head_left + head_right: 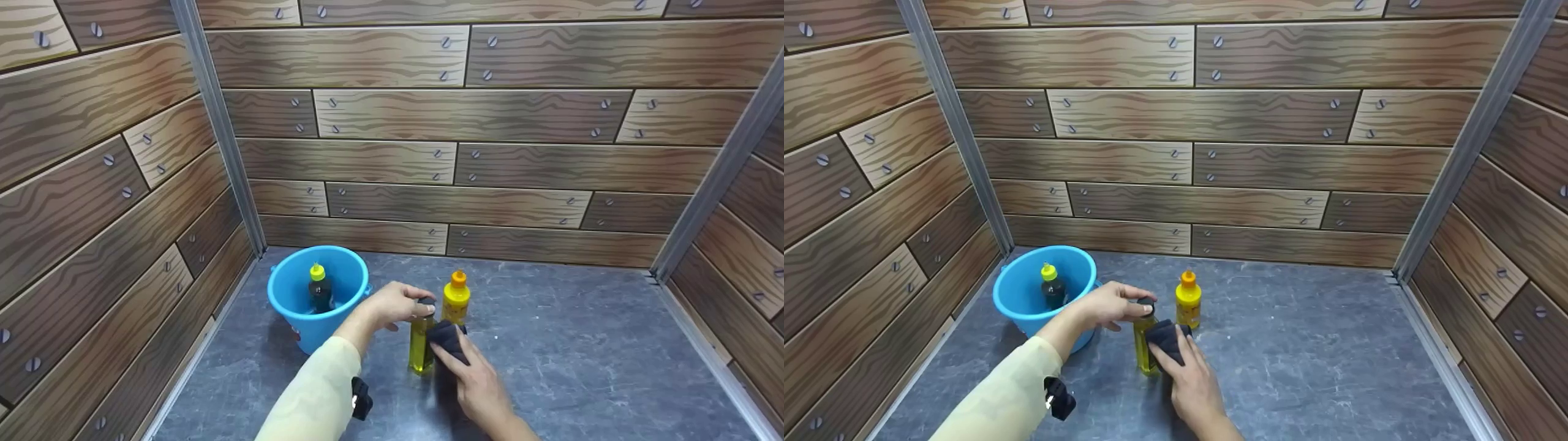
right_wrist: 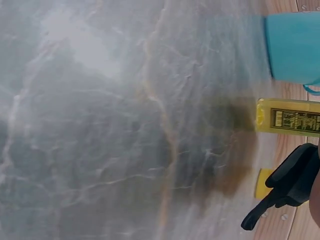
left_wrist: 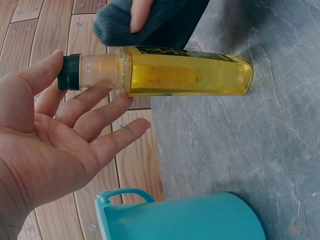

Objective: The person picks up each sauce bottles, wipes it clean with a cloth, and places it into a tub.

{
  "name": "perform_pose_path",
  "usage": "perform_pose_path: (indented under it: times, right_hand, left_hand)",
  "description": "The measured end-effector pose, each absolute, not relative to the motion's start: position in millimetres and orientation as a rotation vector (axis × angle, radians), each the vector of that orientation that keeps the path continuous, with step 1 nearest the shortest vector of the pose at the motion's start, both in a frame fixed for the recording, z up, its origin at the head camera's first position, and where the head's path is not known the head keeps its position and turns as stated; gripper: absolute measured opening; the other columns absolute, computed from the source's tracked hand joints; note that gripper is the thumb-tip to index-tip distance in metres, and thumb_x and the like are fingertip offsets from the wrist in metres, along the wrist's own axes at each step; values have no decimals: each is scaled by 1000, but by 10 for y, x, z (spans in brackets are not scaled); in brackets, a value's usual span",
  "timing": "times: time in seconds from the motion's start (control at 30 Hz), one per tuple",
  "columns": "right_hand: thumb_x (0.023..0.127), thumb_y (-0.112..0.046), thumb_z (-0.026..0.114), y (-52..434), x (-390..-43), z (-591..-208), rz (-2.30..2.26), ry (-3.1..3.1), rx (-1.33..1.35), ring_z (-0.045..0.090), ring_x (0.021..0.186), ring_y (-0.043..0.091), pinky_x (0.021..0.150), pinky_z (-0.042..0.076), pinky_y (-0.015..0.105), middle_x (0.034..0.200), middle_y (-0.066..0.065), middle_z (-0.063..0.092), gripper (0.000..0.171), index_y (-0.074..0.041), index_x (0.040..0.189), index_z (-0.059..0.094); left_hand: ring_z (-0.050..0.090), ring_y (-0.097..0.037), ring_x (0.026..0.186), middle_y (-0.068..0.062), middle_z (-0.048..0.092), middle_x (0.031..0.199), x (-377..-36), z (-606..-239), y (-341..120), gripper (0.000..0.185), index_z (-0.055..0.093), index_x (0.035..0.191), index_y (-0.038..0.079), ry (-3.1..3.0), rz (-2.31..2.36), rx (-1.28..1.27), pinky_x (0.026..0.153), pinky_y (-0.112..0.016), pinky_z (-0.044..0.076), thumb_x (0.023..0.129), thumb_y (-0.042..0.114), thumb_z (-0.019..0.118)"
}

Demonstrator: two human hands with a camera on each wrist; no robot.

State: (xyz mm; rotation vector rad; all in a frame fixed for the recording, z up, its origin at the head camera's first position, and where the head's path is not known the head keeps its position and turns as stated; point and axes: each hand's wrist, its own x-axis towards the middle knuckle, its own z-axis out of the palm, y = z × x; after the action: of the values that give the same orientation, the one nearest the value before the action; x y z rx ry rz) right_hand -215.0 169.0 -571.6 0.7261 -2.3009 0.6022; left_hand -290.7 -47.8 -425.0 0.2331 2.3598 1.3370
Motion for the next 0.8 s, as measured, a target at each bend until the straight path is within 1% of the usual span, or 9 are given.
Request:
perform_pose_path:
  times: [0.2,0.4,0.57,0.8]
  right_hand:
    - [77,13,73,1618,-2214,-5603,560,-2298,778,58,133,47,98,54,60,155,27,51,82,-34,145,67]
    - [76,13,74,1569,-2273,-5533,546,-2300,824,57,133,49,101,52,62,156,28,49,80,-31,142,69]
    - [75,15,75,1548,-2321,-5492,539,-2295,855,57,133,49,103,50,63,155,28,50,79,-29,141,71]
    - [78,14,75,1514,-2358,-5428,515,-2299,856,56,134,49,102,50,64,153,29,51,77,-28,141,70]
  left_hand:
    - [68,-31,123,-4,69,139,-2911,-4252,-488,37,73,137,28,2350,1341,231,102,-68,49,101,34,75]
    - [68,-31,121,-5,68,139,-2912,-4257,-496,38,73,139,24,2346,1337,227,102,-68,48,102,34,74]
    - [68,-32,121,-5,69,138,-2906,-4255,-508,38,74,137,25,2353,1336,233,101,-69,49,101,35,75]
    - [66,-32,124,-5,69,139,-2914,-4249,-496,35,75,135,27,2354,1345,234,101,-69,48,101,35,75]
